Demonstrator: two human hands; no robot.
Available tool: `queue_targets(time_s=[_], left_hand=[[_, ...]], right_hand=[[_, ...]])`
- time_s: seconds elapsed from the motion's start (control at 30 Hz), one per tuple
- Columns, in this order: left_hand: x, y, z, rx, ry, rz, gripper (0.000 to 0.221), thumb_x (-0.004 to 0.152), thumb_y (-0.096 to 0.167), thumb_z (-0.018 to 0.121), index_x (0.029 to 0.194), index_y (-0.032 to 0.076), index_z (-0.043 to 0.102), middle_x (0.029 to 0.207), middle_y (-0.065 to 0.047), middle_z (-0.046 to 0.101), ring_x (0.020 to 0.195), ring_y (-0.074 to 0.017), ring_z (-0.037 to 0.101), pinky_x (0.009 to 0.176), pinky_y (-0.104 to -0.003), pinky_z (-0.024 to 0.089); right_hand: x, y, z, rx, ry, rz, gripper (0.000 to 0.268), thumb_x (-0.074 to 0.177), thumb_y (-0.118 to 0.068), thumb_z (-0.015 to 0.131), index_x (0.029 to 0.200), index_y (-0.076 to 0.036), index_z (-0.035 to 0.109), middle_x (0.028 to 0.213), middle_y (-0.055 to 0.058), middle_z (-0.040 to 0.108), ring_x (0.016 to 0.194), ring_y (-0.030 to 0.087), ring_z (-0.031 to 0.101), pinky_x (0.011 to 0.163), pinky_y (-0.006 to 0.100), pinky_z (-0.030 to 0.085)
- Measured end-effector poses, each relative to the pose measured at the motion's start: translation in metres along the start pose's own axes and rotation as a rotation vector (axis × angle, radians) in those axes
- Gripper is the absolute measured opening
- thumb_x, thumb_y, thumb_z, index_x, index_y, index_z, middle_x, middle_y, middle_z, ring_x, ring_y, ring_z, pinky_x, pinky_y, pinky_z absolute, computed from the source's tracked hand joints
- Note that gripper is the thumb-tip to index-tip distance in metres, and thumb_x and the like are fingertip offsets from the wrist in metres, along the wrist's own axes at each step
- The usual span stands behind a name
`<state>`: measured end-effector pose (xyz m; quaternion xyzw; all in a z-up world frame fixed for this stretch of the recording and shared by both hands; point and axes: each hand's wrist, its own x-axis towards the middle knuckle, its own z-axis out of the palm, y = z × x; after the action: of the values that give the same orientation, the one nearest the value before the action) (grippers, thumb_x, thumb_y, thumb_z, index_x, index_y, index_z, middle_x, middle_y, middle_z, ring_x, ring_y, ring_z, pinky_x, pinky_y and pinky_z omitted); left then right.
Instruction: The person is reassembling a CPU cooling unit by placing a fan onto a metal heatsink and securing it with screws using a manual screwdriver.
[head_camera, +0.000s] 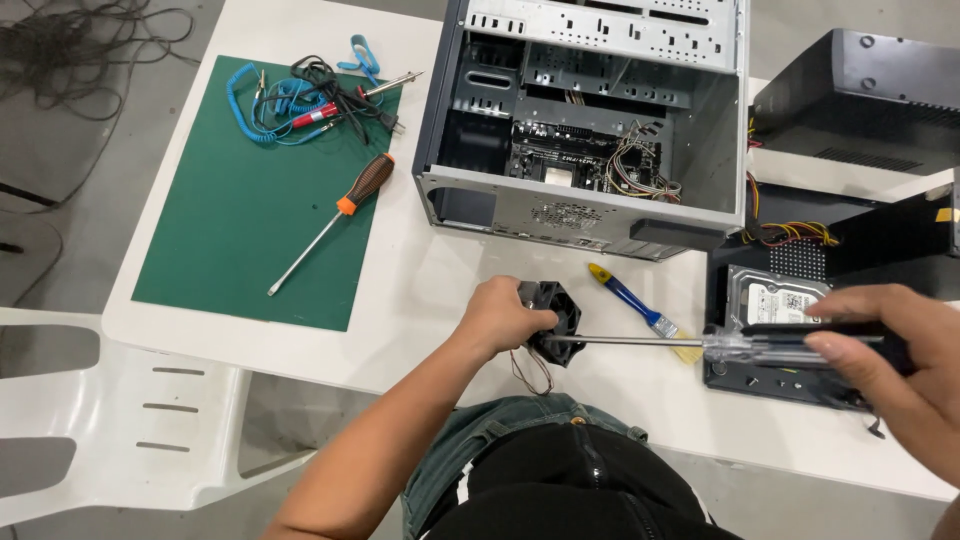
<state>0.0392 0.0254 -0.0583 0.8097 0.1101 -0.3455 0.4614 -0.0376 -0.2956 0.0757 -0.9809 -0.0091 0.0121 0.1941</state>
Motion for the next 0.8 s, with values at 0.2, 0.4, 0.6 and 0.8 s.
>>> queue_targets(time_s=[0.2,0.4,0.6,0.8], left_hand=[[-0.007,0.007,-0.004,-0.02,-0.04,-0.044,0.028,0.076,0.024,0.075,0.07,0.009,0.052,0.067,-0.007,0.058,0.051,-0.0193,0.055,0.045,-0.032,0.042],[-0.012,0.012,-0.003,0.004,-0.044,-0.039,0.025,0.071,0.026,0.073,0.072,0.01,0.054,0.068,-0.005,0.06,0.054,-0.0183,0.054,0.046,-0.032,0.042],[-0.012,0.02,0.0,0.114,-0.024,-0.019,0.031,0.071,0.031,0.072,0.07,0.012,0.048,0.065,-0.003,0.056,0.055,-0.0182,0.053,0.047,-0.033,0.038],[-0.014,0.016,-0.007,0.122,-0.028,-0.013,0.03,0.071,0.026,0.071,0.069,0.011,0.045,0.062,-0.003,0.052,0.054,-0.0175,0.049,0.046,-0.032,0.032]], right_hand=[[-0.006,0.012,-0.001,0.195,0.07,-0.298,0.035,0.077,-0.013,0.074,0.109,-0.002,0.064,0.111,0.012,0.063,0.097,0.021,0.064,0.087,0.029,0.05],[-0.017,0.03,0.012,0.175,0.062,0.084,0.037,0.089,-0.009,0.069,0.125,-0.002,0.066,0.109,0.015,0.067,0.092,0.025,0.065,0.085,0.034,0.047],[-0.019,0.074,0.005,0.04,0.037,-0.079,0.043,0.072,-0.02,0.08,0.111,-0.004,0.071,0.111,0.011,0.067,0.107,0.022,0.063,0.096,0.032,0.051],[-0.032,0.029,0.014,0.277,0.019,0.221,0.033,0.086,-0.008,0.07,0.119,-0.005,0.071,0.103,0.01,0.073,0.078,0.022,0.065,0.067,0.033,0.051]])
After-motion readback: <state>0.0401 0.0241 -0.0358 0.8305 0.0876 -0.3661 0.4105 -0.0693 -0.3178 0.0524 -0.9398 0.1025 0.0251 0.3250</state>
